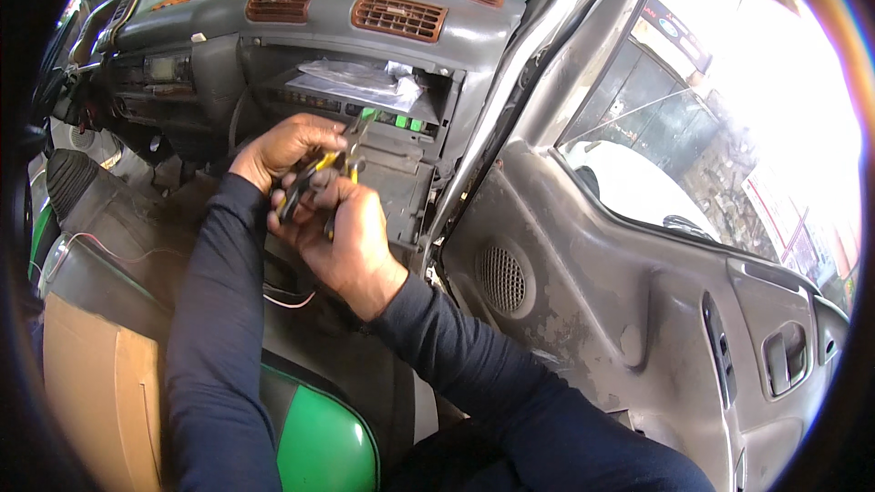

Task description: The person works on the dashboard area of a car, using pliers and a screwdriver to manipulate wires and components inside the glove compartment. The person repeatedly adjusts and secures wiring and small parts within the dashboard cavity.

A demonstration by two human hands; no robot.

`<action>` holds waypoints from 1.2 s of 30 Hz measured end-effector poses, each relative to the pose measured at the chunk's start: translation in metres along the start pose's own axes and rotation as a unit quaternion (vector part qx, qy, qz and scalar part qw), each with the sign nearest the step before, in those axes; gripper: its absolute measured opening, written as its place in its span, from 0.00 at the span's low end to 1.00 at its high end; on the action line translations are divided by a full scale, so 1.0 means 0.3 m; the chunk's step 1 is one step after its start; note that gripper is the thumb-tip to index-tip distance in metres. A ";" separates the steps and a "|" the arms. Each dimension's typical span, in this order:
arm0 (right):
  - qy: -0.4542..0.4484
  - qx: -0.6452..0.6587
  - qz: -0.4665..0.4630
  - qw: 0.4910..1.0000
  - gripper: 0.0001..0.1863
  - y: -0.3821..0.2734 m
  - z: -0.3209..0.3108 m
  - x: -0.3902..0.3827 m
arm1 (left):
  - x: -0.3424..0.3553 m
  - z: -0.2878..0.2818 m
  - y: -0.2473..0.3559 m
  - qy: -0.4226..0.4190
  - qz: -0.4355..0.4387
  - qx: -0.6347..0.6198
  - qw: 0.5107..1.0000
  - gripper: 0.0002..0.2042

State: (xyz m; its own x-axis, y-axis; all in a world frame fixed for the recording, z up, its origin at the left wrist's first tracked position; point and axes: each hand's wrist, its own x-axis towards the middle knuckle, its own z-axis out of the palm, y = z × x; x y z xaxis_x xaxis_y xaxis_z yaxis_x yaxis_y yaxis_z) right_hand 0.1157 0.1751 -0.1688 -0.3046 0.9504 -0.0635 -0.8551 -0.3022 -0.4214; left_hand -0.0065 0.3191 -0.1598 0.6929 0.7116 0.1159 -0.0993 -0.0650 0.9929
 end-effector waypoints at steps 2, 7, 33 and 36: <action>-0.020 0.001 -0.004 1.000 0.12 0.009 0.025 -0.016 | -0.010 0.004 0.016 0.001 -0.036 0.002 0.999 0.10; 0.008 -0.039 0.064 0.997 0.14 0.046 0.032 -0.134 | 0.007 0.024 0.017 0.114 -0.051 -0.063 0.990 0.15; 0.069 -0.730 0.300 0.610 0.17 -0.211 -0.789 -0.397 | -0.018 -0.077 0.111 0.316 0.048 0.405 0.856 0.13; 0.087 -0.839 0.212 0.494 0.20 -0.135 -0.966 -0.304 | -0.051 -0.082 0.181 0.353 0.082 0.442 0.821 0.16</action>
State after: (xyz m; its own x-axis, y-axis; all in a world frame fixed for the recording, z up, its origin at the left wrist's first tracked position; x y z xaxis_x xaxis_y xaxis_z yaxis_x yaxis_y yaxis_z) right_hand 0.2996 0.1221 -0.4082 -0.1421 0.8642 -0.4827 0.8655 -0.1282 -0.4842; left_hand -0.0399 0.3220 -0.1084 0.1047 0.8508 0.5150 0.6227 -0.4599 0.6331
